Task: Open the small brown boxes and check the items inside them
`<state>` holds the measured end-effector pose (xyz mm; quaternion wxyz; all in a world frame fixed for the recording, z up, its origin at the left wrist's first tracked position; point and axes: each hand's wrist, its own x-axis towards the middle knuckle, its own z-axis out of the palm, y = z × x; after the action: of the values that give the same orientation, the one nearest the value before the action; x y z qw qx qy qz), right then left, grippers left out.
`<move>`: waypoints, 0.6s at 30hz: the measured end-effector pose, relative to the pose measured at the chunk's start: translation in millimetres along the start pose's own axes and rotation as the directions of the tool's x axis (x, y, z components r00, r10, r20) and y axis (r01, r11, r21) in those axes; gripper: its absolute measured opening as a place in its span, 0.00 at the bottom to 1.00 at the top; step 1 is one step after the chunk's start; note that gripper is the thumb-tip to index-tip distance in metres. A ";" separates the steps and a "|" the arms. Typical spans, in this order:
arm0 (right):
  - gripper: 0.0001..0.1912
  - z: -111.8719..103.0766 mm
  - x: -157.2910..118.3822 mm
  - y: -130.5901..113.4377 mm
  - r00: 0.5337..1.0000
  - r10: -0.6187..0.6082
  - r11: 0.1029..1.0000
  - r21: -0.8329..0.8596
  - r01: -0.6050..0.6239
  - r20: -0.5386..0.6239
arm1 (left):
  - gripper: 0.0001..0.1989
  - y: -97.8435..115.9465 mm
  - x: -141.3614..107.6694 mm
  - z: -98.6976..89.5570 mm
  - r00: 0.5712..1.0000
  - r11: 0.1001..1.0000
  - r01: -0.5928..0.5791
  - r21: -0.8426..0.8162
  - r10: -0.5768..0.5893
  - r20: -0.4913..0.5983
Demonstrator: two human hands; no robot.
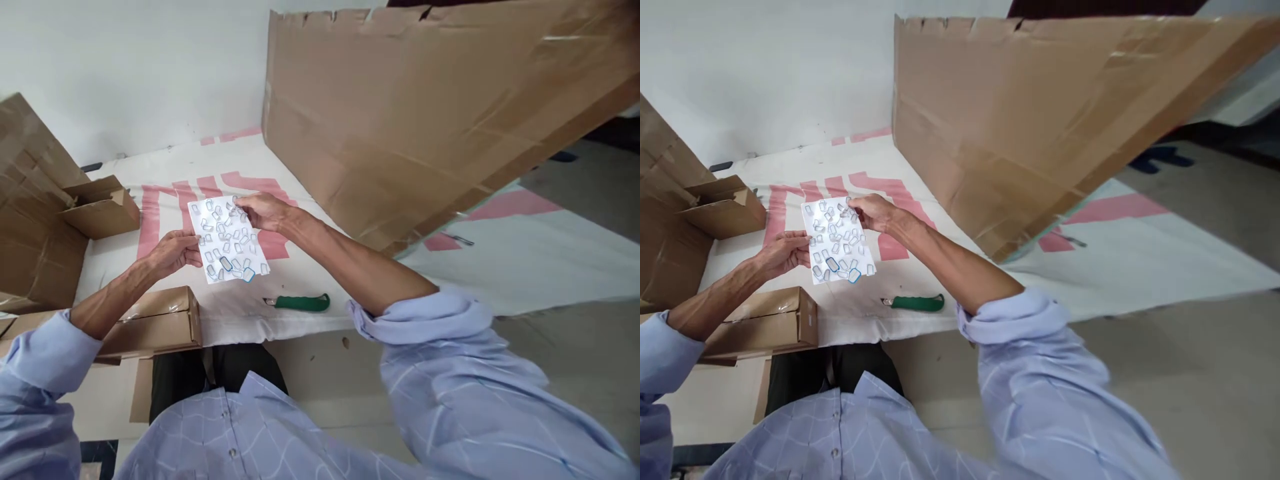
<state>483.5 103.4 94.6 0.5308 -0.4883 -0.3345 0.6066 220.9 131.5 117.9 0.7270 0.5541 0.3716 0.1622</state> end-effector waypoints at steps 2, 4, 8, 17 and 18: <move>0.09 14.4 -9.4 -4.8 0.999 0.002 0.999 -0.033 -0.001 0.043 | 0.06 -1.5 -20.6 -5.8 1.000 0.999 -0.024 -0.031 0.023 -0.013; 0.08 29.7 -21.1 -9.0 0.996 0.006 0.997 -0.080 0.002 0.094 | 0.05 -6.5 -44.9 -11.5 0.998 0.996 -0.053 -0.076 0.050 -0.033; 0.10 60.3 -51.2 -9.5 0.991 0.088 0.980 -0.187 -0.068 0.100 | 0.04 -29.3 -103.8 -22.7 0.989 0.974 -0.119 -0.195 0.098 -0.114; 0.04 95.0 -75.2 24.8 0.974 0.181 0.929 -0.349 -0.124 0.134 | 0.11 -93.3 -256.6 -71.8 0.863 0.902 -0.296 -0.315 0.110 -0.494; 0.06 99.7 -76.7 29.3 0.969 0.188 0.924 -0.362 -0.119 0.162 | 0.11 -99.5 -271.7 -77.8 0.843 0.895 -0.315 -0.316 0.111 -0.526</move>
<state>376.7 33.9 115.5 0.3511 -0.5381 -0.4476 0.6219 -34.9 -24.3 115.1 0.6795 0.3763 0.4399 0.4508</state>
